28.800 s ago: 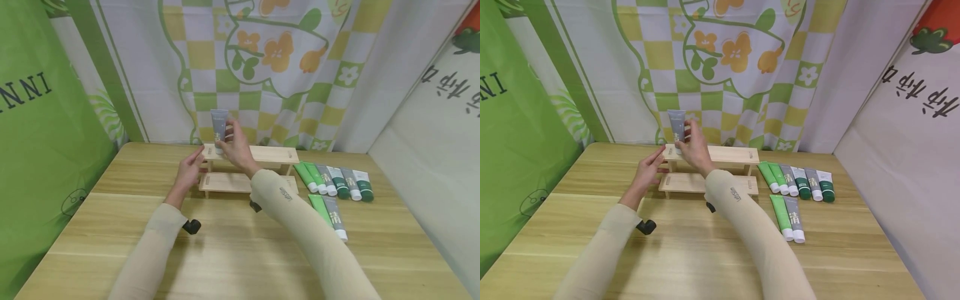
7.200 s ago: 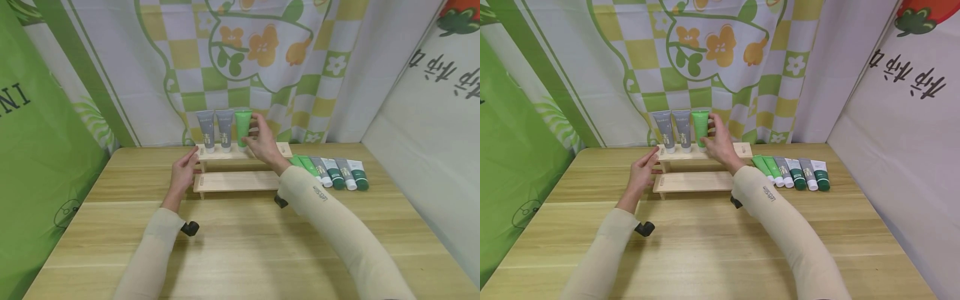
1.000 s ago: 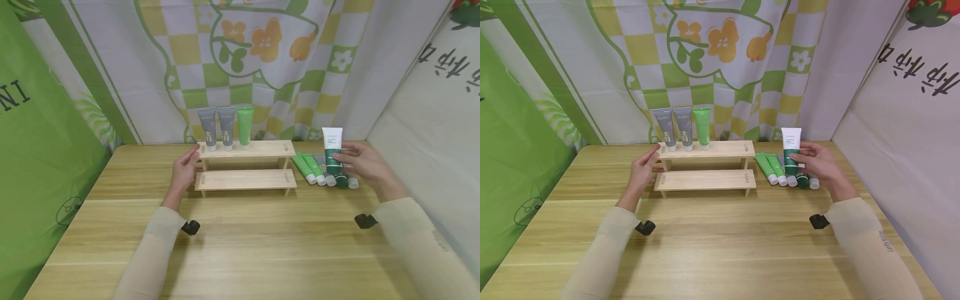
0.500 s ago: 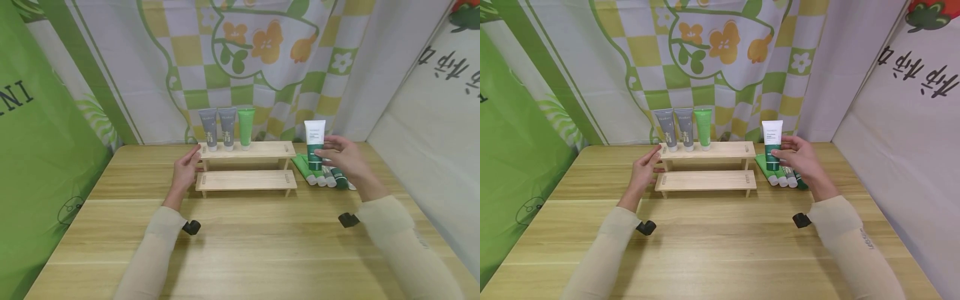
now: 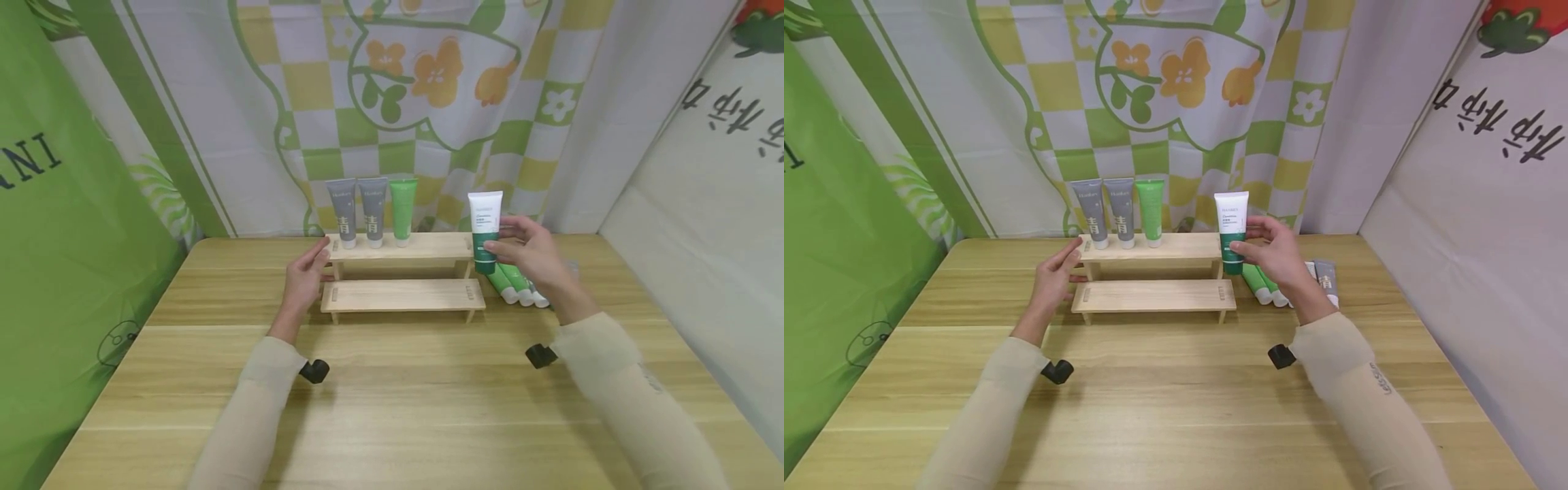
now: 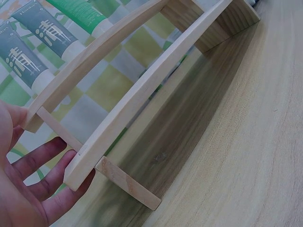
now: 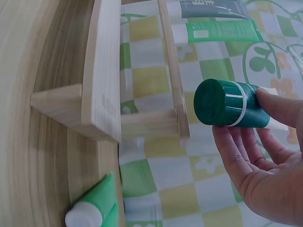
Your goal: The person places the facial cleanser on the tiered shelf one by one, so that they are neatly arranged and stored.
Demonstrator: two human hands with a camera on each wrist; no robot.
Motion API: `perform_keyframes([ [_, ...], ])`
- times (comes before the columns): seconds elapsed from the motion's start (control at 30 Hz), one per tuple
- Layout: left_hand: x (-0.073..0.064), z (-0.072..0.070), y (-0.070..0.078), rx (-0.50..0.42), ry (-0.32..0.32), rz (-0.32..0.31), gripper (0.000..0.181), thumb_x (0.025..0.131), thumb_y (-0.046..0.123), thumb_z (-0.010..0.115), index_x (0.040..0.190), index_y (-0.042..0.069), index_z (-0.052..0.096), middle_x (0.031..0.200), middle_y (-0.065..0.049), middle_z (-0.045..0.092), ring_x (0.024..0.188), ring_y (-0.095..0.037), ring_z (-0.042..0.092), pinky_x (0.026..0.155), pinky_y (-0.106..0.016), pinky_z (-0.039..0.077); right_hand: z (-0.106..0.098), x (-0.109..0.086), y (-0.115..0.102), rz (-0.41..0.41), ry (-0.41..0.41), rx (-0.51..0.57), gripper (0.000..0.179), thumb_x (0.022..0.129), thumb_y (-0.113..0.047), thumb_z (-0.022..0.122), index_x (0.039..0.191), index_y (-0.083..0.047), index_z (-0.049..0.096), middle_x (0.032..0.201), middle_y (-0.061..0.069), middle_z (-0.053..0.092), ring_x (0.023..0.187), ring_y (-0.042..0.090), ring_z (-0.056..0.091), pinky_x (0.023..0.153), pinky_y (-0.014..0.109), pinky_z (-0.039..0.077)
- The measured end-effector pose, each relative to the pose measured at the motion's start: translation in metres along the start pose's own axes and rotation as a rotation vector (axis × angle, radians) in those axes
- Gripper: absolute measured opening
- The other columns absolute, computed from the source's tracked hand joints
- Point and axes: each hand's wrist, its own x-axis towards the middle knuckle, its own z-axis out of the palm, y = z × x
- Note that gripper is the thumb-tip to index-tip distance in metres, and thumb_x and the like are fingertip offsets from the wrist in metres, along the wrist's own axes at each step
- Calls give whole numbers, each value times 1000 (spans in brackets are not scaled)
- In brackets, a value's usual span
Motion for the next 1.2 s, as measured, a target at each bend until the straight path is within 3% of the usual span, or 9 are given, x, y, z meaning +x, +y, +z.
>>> perform_keyframes([
  [0.23, 1, 1, -1, -7, 5, -4, 41, 104, 42, 55, 144, 34, 55, 133, -16, 62, 102, -45, 66, 38, -15, 32, 18, 11, -1, -20, 13, 37, 59, 93, -2, 71, 145, 3, 42, 130, 20, 54, 99, 15, 65, 85, 30, 57],
  [0.57, 0, 0, -1, 26, 6, -6, 42, 104, 45, 54, 144, 36, 55, 135, -10, 61, 91, -26, 69, 40, -18, 34, 44, 25, -4, -58, 36, 18, 55, 93, -2, 71, 141, 1, 45, 132, 20, 55, 110, 27, 61, 95, 36, 52],
  [0.8, 0, 0, -1, 20, 4, -10, 41, 104, 44, 54, 145, 36, 55, 139, -9, 59, 95, -31, 68, 40, -18, 34, 59, 38, -2, -121, 62, 40, 55, 91, 3, 71, 139, 5, 45, 133, 24, 55, 119, 39, 57, 102, 46, 47],
  [0.97, 1, -1, -2, 18, 2, -8, 42, 104, 44, 53, 145, 34, 54, 136, -10, 61, 99, -36, 67, 40, -18, 34, 67, 44, -1, -136, 82, 48, 58, 91, 3, 71, 141, 5, 43, 133, 24, 55, 121, 38, 56, 105, 46, 45],
  [1.2, 1, 0, -2, 24, 14, -18, 42, 103, 44, 54, 145, 35, 55, 133, -11, 63, 94, -31, 69, 39, -18, 34, 76, 54, 4, -155, 115, 58, 54, 90, 6, 70, 137, 4, 44, 131, 22, 56, 119, 35, 56, 106, 42, 44],
])
